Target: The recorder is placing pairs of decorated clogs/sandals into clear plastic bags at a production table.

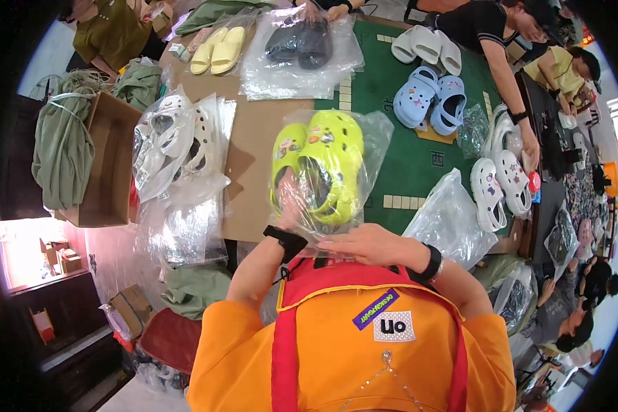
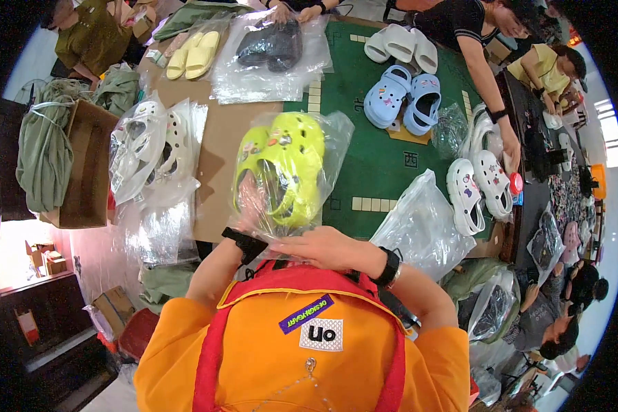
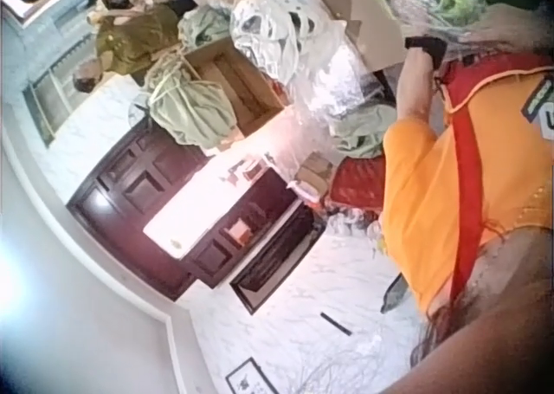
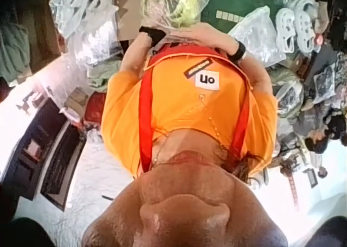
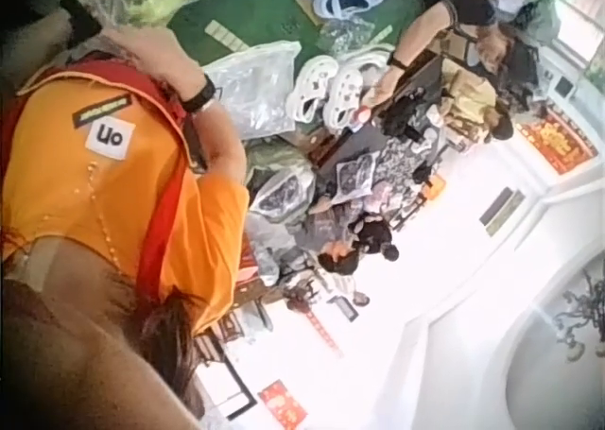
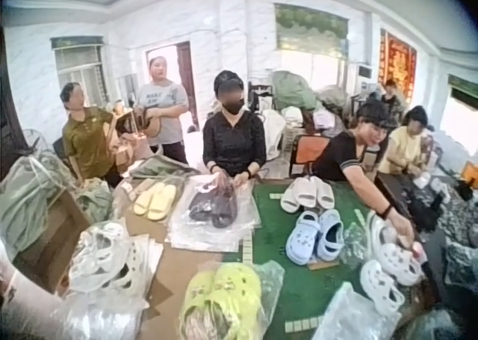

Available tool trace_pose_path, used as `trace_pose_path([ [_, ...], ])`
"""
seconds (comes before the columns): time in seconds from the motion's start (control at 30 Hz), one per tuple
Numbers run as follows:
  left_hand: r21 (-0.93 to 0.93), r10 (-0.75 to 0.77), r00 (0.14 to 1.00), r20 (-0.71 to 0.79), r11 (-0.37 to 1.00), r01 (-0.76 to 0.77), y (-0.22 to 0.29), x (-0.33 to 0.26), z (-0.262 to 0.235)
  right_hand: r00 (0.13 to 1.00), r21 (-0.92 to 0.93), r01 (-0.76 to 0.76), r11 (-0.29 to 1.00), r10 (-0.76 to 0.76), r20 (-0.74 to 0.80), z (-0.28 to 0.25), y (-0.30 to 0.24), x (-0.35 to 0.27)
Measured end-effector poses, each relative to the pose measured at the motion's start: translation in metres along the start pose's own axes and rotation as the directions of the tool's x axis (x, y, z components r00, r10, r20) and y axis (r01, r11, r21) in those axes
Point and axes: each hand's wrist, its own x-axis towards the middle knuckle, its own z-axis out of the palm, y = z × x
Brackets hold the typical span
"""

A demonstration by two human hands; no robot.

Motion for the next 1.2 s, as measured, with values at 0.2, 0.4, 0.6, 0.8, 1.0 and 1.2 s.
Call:
trace_pose_path([
  [0.2,0.206,-0.007,0.978,-0.208,0.977,0.051,0.041,0.003,-0.006,0.884,-0.229,-0.193,0.954,0.068,-0.462,0.009,0.051,-0.061],
  [0.4,0.350,0.027,0.987,-0.161,0.936,0.032,0.040,0.004,0.005,0.594,0.272,-0.431,0.860,0.497,-0.632,0.049,0.095,-0.057],
  [0.6,0.406,0.192,0.978,-0.082,0.903,-0.143,0.000,0.014,0.039,0.569,0.410,-0.413,0.813,0.582,-0.581,0.079,0.129,-0.044],
  [0.8,0.588,-0.035,0.997,0.071,0.809,-0.013,0.000,0.030,0.058,0.567,0.434,-0.429,0.792,0.610,-0.553,0.082,0.136,-0.051],
  [1.0,0.489,0.285,0.957,0.054,0.828,-0.274,-0.023,0.041,0.048,0.545,0.500,-0.462,0.732,0.680,-0.491,0.085,0.133,-0.055],
  [1.2,0.576,0.181,0.983,0.010,0.803,-0.154,-0.008,0.059,0.053,0.543,0.470,-0.482,0.739,0.673,-0.502,0.091,0.129,-0.053],
])
